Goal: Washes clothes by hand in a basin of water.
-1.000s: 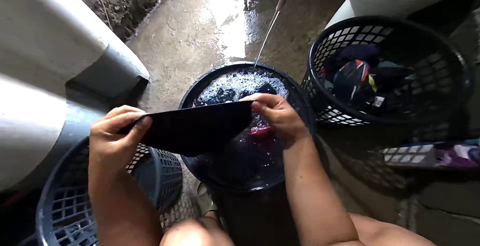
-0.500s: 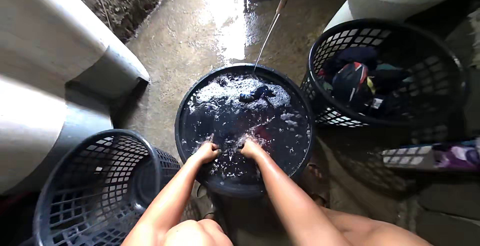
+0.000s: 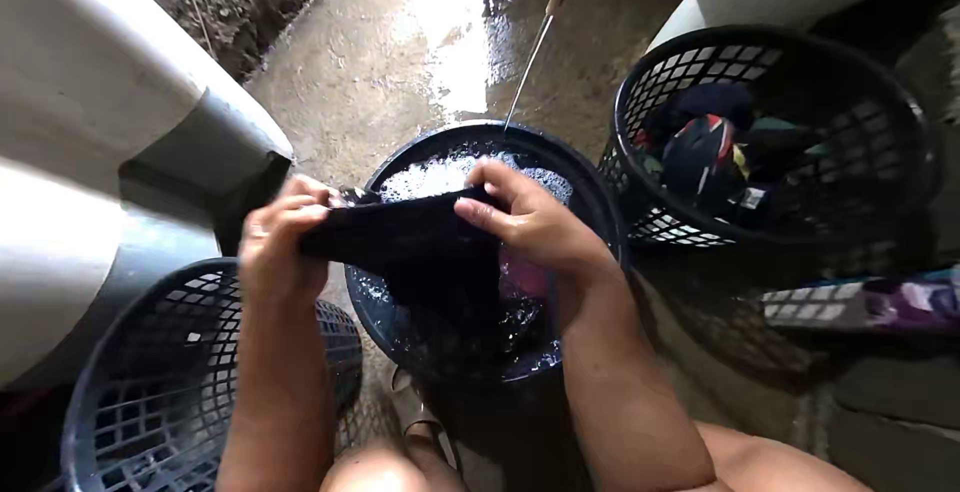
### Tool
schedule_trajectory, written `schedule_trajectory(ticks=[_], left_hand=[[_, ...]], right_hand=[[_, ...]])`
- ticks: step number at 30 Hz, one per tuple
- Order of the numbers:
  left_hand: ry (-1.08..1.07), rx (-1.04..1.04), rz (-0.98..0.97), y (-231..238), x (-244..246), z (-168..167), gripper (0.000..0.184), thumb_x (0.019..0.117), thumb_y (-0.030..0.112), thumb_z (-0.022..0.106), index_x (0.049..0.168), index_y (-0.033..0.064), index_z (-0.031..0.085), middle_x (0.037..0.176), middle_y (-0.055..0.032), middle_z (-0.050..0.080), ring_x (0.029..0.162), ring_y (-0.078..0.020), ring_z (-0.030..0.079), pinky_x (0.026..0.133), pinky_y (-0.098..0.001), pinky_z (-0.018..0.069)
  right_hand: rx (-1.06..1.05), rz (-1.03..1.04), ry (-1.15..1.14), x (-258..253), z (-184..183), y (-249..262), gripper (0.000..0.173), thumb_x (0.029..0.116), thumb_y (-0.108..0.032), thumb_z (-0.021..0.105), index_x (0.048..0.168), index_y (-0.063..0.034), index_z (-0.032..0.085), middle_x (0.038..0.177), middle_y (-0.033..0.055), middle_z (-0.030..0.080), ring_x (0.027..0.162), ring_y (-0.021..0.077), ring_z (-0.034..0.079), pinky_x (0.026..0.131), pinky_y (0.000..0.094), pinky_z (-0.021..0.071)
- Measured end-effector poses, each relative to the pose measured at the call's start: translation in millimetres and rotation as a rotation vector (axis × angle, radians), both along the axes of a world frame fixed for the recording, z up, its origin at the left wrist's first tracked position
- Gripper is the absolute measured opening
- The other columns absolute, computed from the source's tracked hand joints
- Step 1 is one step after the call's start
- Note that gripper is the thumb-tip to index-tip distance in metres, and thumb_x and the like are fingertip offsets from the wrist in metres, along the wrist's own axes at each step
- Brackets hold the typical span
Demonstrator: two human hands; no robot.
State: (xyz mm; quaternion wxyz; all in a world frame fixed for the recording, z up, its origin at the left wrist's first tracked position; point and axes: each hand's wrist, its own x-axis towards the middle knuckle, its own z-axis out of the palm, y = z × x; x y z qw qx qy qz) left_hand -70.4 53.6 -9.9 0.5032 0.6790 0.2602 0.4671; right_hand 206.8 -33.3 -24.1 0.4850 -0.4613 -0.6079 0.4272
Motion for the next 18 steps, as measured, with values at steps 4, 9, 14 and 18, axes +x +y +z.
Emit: schedule_trajectory(ticks=[4,9,14,18], left_hand=[[-0.275,0.063,0.051,-28,42,55,0.025,0.0943,0.023,0.055,0.071,0.0272,0.063,0.085,0.014,0.064,0.084,-0.0007,0.063,0.077,-0.0191,0.0528],[0.173,0.294,-0.011,-22,69,-6,0.023,0.1021,0.024,0.055,0.086,0.0134,0.067,0.109,0.0018,0.062,0.108,-0.0102,0.059,0.093,-0.0289,0.0517],[1.22,-0.145,-0.205,-28,53,-107,0.105,0.0855,0.049,0.081,0.166,0.0188,0.02,0.168,-0.0229,0.021,0.148,-0.0453,0.035,0.114,-0.0635,0.0384],[1.533,-0.384,-0.362,-50,60,-169,0.128,0.0813,0.055,0.083,0.166,0.0203,-0.007,0.17,-0.0243,-0.01,0.148,-0.0566,0.027,0.11,-0.0698,0.0384]], right_hand=[[0.274,0.011,0.39,-32,32,-4,0.085,0.0772,-0.02,0.09,0.142,-0.0107,0.036,0.11,0.0073,0.069,0.091,0.0137,0.072,0.076,0.0323,0.0649],[-0.041,-0.054,0.078,-54,-26,13,0.1,0.0769,-0.013,0.089,0.159,-0.0255,0.033,0.133,0.012,0.064,0.106,0.0233,0.068,0.086,0.0488,0.0603],[-0.646,0.03,-0.36,-56,-156,34,0.048,0.0989,-0.027,0.069,0.143,-0.0096,0.059,0.135,0.0246,0.062,0.13,0.0385,0.057,0.11,0.06,0.0438],[-0.887,0.053,-0.45,-57,-204,19,0.06,0.1027,-0.033,0.061,0.154,-0.0074,0.046,0.152,0.0226,0.051,0.144,0.0361,0.046,0.119,0.0565,0.0346]])
